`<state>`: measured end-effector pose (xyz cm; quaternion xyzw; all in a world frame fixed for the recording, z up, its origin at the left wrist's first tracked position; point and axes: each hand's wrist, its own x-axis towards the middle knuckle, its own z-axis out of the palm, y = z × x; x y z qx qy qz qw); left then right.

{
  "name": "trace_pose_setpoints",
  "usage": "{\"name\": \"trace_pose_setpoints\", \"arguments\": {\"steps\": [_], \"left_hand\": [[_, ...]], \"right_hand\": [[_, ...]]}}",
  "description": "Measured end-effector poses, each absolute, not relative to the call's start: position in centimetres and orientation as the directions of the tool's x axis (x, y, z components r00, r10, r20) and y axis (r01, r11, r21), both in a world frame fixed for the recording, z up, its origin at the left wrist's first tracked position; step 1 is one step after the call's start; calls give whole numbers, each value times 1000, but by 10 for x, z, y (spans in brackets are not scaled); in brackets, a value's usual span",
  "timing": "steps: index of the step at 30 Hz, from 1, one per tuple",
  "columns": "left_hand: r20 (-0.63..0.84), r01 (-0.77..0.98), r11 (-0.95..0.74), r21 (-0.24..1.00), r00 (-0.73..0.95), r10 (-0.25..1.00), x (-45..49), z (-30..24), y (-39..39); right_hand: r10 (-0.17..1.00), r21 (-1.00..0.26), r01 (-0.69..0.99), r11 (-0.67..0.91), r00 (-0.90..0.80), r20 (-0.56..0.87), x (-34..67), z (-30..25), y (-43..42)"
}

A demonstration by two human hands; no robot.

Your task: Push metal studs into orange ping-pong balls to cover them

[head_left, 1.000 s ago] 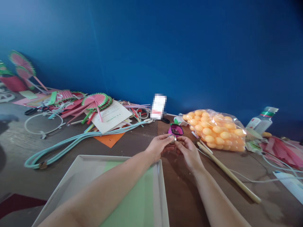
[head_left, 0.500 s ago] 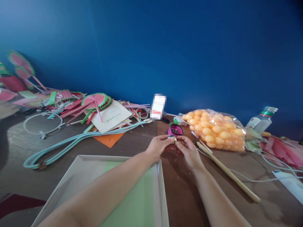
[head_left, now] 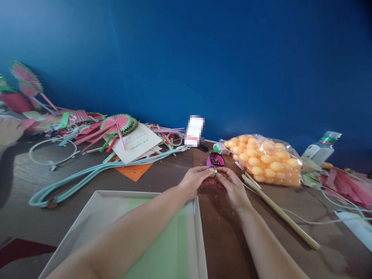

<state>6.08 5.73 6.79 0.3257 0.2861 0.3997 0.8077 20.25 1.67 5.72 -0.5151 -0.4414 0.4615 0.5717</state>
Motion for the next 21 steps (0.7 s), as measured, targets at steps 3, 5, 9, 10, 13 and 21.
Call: {"name": "trace_pose_setpoints", "arguments": {"steps": [3,5,9,10,13,21], "left_hand": [[-208,-433,451,780,500,840,60,70,56],[-212,-419,439,795,486,848,61,71,55],[-228,-400,437,806,471,852,61,72,54],[-231,-400,439,805,470,852,62,71,55],[-225,-422,448,788,480,848,62,70,56],[-255,-486,496,720,479,840,62,70,58]], "right_hand": [[984,-997,-66,32,176,20,203,57,16],[987,-997,-72,20,162,8,204,58,16],[990,-997,-78,25,138,14,204,58,16],[991,-997,-74,30,132,20,204,58,16],[991,-997,-57,43,131,36,204,57,16],[989,-998,-28,50,141,46,206,57,16]]}}
